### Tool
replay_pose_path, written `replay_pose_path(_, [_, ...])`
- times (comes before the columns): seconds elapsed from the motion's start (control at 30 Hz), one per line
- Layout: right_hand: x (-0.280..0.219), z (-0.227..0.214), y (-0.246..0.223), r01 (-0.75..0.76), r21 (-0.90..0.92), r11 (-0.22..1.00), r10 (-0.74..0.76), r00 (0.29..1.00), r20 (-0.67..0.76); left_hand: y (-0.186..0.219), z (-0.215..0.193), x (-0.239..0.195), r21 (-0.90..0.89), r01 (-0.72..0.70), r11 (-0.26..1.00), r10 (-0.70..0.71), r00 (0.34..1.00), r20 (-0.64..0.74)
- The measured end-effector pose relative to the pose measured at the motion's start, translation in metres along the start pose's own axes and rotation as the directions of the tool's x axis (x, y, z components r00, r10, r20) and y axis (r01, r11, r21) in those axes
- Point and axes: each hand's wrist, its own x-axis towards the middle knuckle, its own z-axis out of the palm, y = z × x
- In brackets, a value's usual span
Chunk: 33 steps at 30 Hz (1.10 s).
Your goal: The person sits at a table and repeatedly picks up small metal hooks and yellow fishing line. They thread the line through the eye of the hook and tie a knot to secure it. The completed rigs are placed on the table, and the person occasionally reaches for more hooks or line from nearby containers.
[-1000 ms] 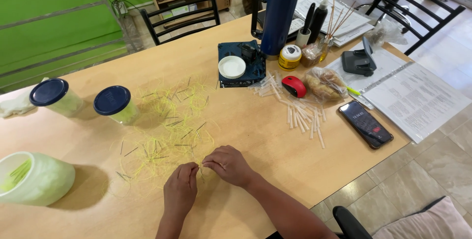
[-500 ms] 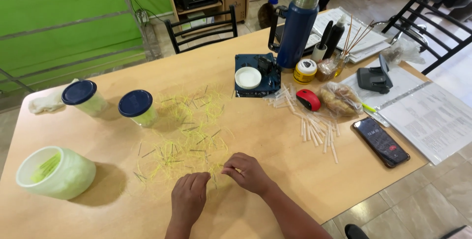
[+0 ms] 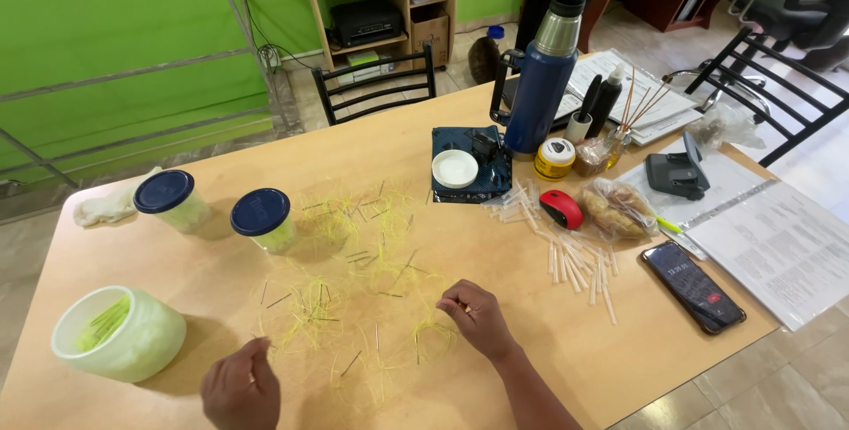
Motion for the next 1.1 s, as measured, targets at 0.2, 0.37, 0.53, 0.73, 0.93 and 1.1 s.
replay_pose_path(0.2, [0.002,-0.014,0.008,-0.087,0.024,0.996,0.089,0.991,-0.103,-0.029,-0.028,0.016,0.062,-0.022,0.998,0.026,0.997,-0.069])
replay_pose_path(0.37, [0.004,-0.027,0.013,-0.071,-0.011,0.997,0.068,0.983,-0.168,-0.052,-0.054,0.033,0.047,0.004,0.999,-0.003,1.000,-0.023])
replay_pose_path(0.53, [0.008,-0.043,0.017,-0.018,-0.088,0.996,-0.005,0.967,-0.256,-0.067,-0.061,0.036,0.017,0.574,0.819,-0.570,0.809,0.141])
replay_pose_path(0.73, [0.005,-0.034,0.023,-0.189,0.012,0.982,0.179,0.910,-0.373,-0.030,-0.048,0.039,-0.203,0.594,0.779,-0.599,0.800,0.042])
replay_pose_path(0.93, [0.007,0.004,-0.044,0.211,-0.166,0.963,-0.212,0.977,0.008,0.107,-0.047,0.104,-0.497,0.285,0.820,-0.104,0.927,0.361])
replay_pose_path(1.1, [0.007,0.009,-0.092,0.436,-0.128,0.891,-0.399,0.885,0.240,0.160,-0.031,0.116,-0.717,0.049,0.695,0.519,0.657,0.547])
